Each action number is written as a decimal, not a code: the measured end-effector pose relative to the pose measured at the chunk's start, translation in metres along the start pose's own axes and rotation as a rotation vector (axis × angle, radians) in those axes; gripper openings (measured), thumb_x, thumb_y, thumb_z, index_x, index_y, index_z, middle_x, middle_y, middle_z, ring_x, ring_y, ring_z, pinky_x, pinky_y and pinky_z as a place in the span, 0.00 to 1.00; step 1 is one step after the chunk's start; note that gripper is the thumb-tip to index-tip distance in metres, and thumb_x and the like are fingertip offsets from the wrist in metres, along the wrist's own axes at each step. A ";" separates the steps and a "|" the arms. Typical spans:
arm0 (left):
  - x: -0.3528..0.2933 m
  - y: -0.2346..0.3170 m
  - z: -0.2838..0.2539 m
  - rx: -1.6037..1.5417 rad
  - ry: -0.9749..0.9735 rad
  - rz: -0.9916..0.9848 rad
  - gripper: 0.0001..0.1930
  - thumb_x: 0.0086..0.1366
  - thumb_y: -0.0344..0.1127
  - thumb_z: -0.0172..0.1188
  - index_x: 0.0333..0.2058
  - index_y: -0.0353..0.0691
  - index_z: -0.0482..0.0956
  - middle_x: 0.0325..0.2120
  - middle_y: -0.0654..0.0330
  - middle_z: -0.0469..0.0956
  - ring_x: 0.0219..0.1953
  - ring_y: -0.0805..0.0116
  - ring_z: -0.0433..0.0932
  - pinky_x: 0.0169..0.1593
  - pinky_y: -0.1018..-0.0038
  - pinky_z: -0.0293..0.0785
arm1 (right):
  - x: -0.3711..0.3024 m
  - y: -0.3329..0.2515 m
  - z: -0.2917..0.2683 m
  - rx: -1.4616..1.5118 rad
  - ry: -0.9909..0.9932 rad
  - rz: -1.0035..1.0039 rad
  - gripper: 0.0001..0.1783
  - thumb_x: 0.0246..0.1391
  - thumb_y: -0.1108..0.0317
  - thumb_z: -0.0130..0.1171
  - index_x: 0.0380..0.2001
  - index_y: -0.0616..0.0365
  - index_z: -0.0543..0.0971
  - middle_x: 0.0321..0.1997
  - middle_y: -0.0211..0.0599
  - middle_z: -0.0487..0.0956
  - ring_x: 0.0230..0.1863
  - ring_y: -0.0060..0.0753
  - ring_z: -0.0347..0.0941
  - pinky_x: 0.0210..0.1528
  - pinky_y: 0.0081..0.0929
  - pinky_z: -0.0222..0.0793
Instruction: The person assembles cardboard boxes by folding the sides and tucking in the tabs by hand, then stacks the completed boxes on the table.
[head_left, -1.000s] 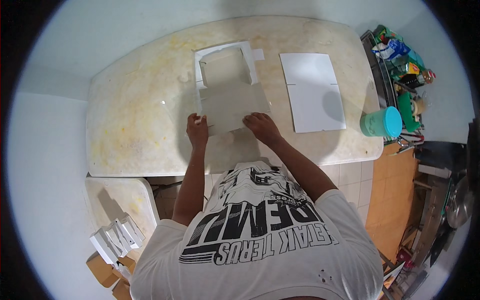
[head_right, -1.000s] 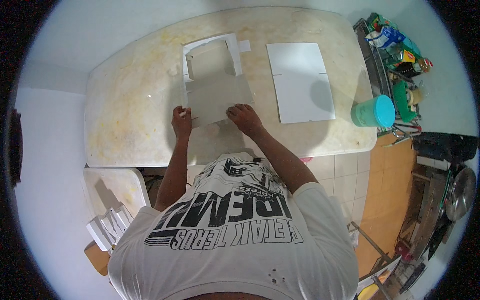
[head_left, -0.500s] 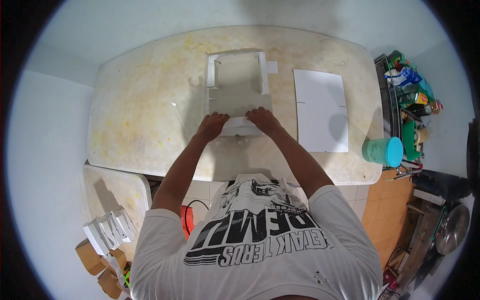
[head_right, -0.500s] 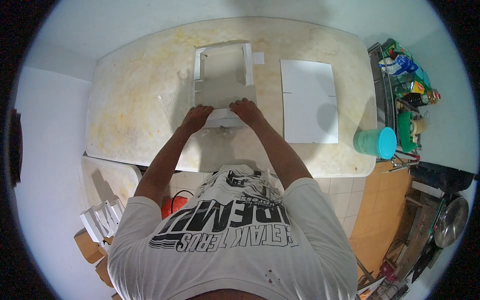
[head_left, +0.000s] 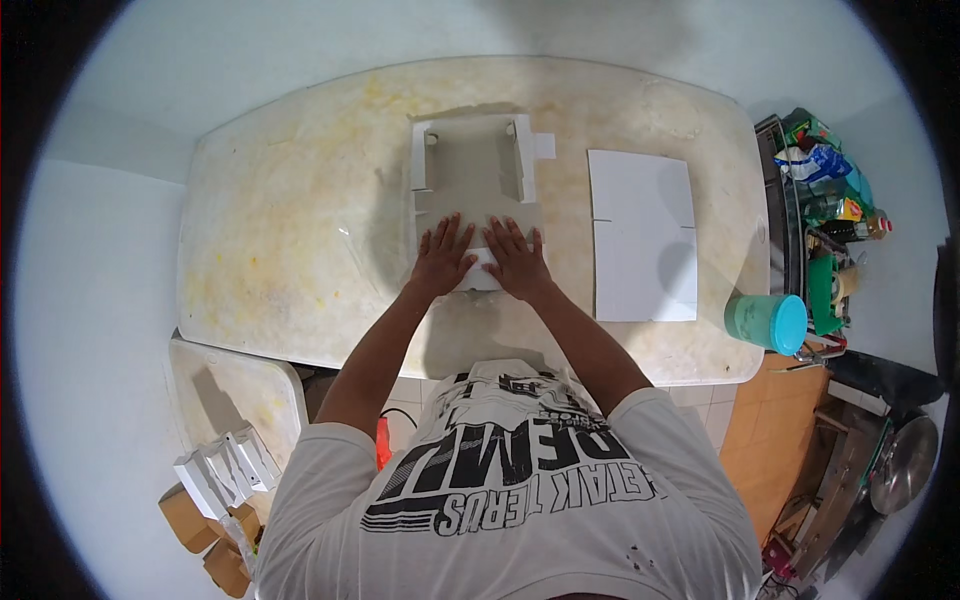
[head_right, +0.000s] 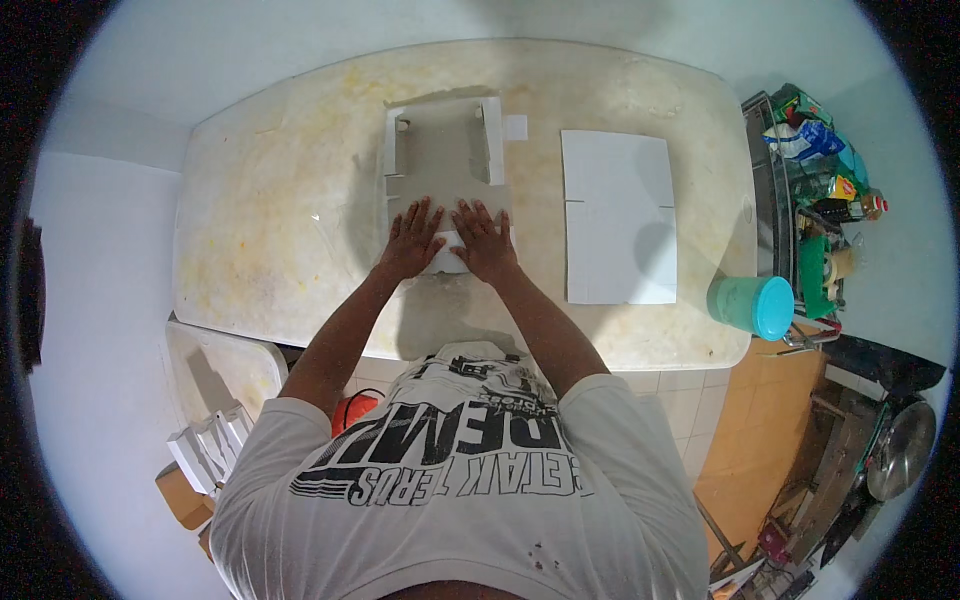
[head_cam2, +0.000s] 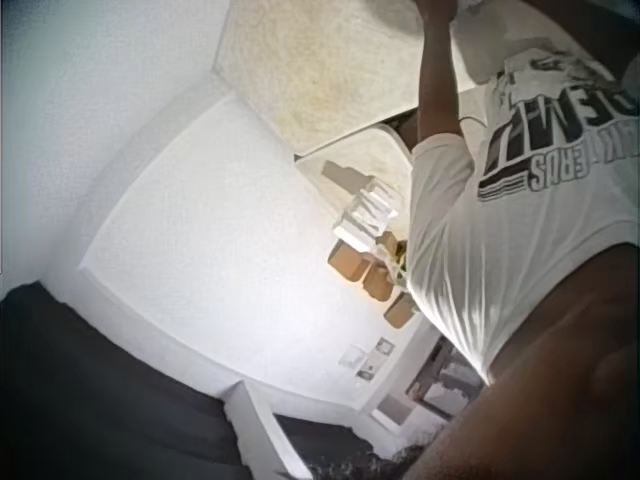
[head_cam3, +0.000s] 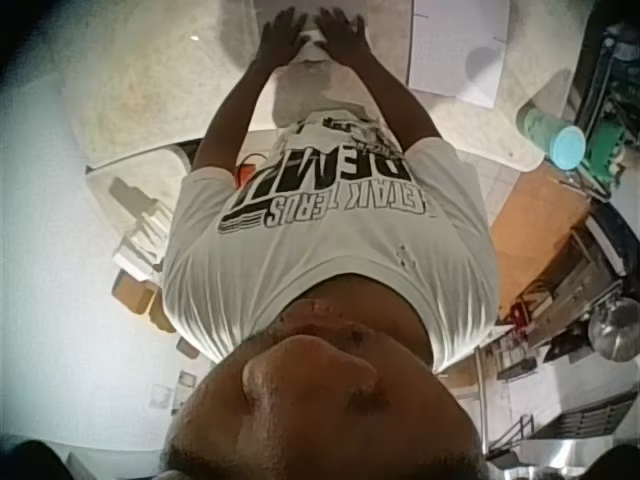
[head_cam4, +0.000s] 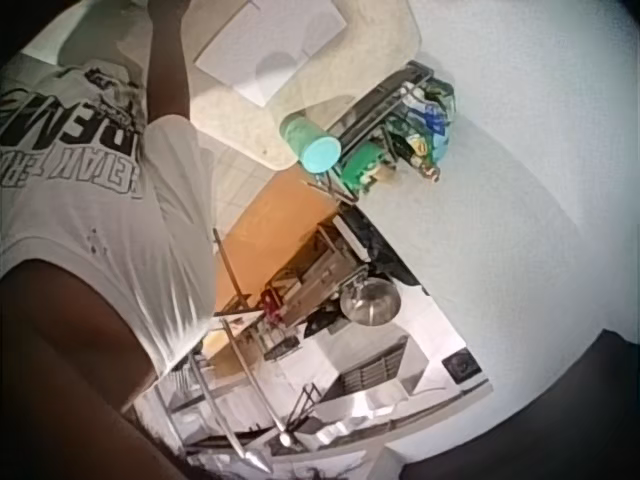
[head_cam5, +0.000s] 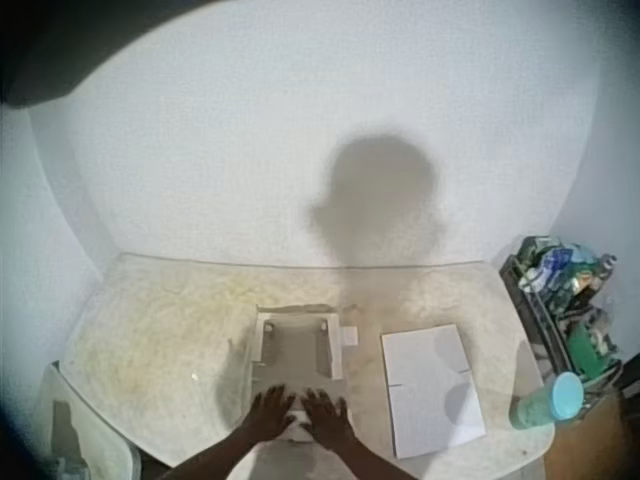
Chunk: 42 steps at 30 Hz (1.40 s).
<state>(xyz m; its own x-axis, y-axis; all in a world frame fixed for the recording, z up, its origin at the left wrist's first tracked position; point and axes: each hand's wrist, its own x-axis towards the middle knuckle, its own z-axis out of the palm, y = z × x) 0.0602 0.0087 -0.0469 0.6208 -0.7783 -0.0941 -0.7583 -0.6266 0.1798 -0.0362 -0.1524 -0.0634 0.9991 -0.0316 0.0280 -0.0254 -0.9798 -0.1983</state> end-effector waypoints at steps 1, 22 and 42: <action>0.003 -0.001 -0.001 -0.036 0.001 0.005 0.25 0.62 0.49 0.45 0.58 0.54 0.58 0.62 0.55 0.45 0.64 0.56 0.45 0.62 0.53 0.40 | -0.001 0.004 -0.001 0.056 0.041 -0.004 0.31 0.54 0.47 0.44 0.59 0.43 0.57 0.66 0.28 0.47 0.67 0.34 0.38 0.62 0.56 0.32; -0.081 0.048 0.030 -0.894 0.688 -0.800 0.15 0.52 0.37 0.64 0.35 0.36 0.72 0.29 0.59 0.70 0.29 0.66 0.71 0.34 0.75 0.69 | -0.089 -0.006 -0.004 1.033 0.511 0.761 0.18 0.39 0.73 0.63 0.36 0.59 0.71 0.29 0.39 0.72 0.29 0.27 0.71 0.31 0.23 0.68; -0.086 0.057 0.036 -0.417 0.675 -0.081 0.14 0.49 0.25 0.56 0.37 0.40 0.73 0.42 0.55 0.71 0.44 0.53 0.69 0.48 0.64 0.66 | -0.094 0.014 -0.011 0.484 0.397 -0.100 0.14 0.41 0.77 0.54 0.35 0.56 0.72 0.42 0.37 0.73 0.45 0.40 0.68 0.47 0.32 0.68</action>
<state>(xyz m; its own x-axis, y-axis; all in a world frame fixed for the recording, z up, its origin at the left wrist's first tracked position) -0.0439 0.0382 -0.0635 0.7584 -0.4548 0.4669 -0.6516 -0.5096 0.5619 -0.1308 -0.1648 -0.0584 0.9048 -0.1062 0.4124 0.1786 -0.7844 -0.5939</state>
